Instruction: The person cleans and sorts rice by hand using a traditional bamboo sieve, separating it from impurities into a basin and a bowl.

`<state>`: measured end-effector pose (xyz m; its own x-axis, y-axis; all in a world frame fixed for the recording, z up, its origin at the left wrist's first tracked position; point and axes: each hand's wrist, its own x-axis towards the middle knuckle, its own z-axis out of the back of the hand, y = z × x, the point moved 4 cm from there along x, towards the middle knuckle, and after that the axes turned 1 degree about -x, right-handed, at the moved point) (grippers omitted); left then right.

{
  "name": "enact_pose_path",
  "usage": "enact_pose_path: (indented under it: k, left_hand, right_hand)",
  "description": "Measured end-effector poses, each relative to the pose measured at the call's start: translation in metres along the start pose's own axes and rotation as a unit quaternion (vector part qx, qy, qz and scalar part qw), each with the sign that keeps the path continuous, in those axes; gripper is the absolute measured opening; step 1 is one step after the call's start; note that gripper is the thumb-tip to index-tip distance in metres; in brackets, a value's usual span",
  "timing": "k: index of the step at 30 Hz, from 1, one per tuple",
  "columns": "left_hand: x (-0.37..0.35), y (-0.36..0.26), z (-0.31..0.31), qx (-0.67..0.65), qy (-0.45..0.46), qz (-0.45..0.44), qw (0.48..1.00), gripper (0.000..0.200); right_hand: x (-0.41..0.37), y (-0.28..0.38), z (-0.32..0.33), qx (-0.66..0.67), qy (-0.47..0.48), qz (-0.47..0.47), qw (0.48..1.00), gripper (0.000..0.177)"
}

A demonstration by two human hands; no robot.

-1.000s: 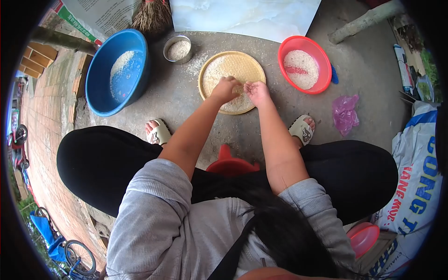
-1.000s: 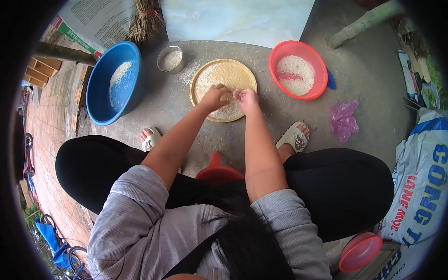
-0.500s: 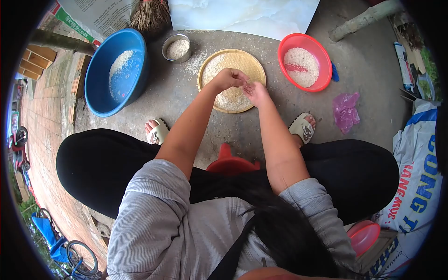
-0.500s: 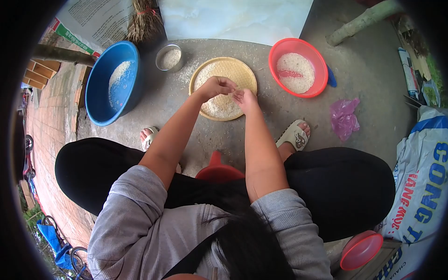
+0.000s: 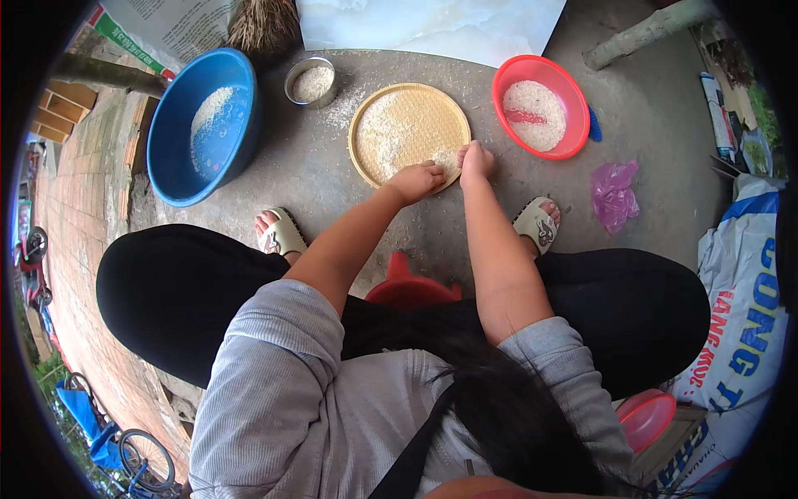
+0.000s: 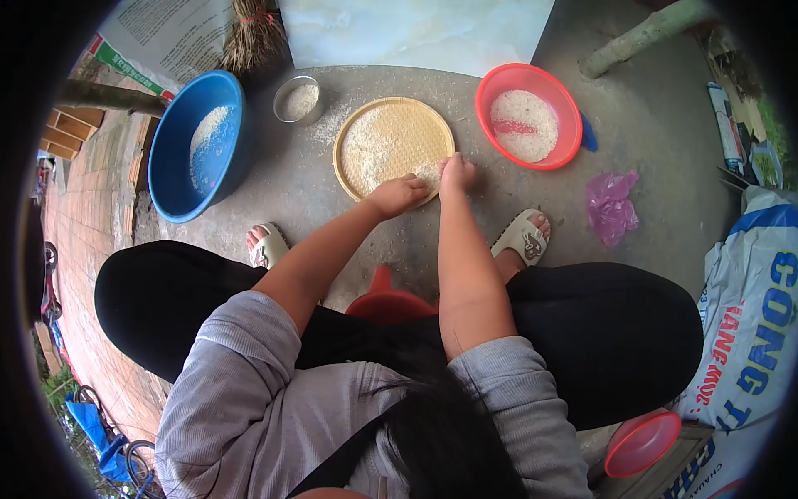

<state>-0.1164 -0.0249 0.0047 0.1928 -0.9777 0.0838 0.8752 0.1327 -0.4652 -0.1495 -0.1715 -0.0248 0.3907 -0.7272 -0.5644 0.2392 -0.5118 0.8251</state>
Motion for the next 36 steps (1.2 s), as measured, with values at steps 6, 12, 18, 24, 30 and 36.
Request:
enact_pose_path:
  k: [6, 12, 18, 24, 30, 36]
  left_hand:
    - [-0.002, 0.04, -0.002, -0.045, -0.022, 0.106, 0.993, 0.015]
    - [-0.014, 0.11, 0.041, -0.456, -0.269, 0.373, 0.762, 0.016]
    - [0.041, 0.061, 0.083, -0.345, -0.026, 0.258, 0.902, 0.034]
    - [0.016, 0.039, 0.067, -0.067, -0.168, 0.234, 0.955, 0.033]
    - [-0.015, 0.003, 0.002, -0.025, -0.155, 0.051, 0.986, 0.028]
    - [-0.008, 0.046, 0.012, -0.057, 0.004, 0.145, 0.988, 0.015]
  right_hand:
    - [-0.003, 0.001, -0.012, -0.043, 0.027, -0.015, 0.999, 0.026]
    - [-0.009, -0.019, -0.026, -0.016, 0.155, -0.17, 0.973, 0.031]
    - [-0.008, -0.022, -0.036, 0.187, 0.189, -0.252, 0.93, 0.032]
    - [0.004, -0.026, -0.032, 0.139, 0.147, -0.191, 0.961, 0.03]
    - [0.006, -0.019, -0.017, 0.105, 0.031, -0.147, 0.983, 0.023]
    - [0.004, -0.018, -0.02, 0.058, 0.052, -0.103, 0.992, 0.023]
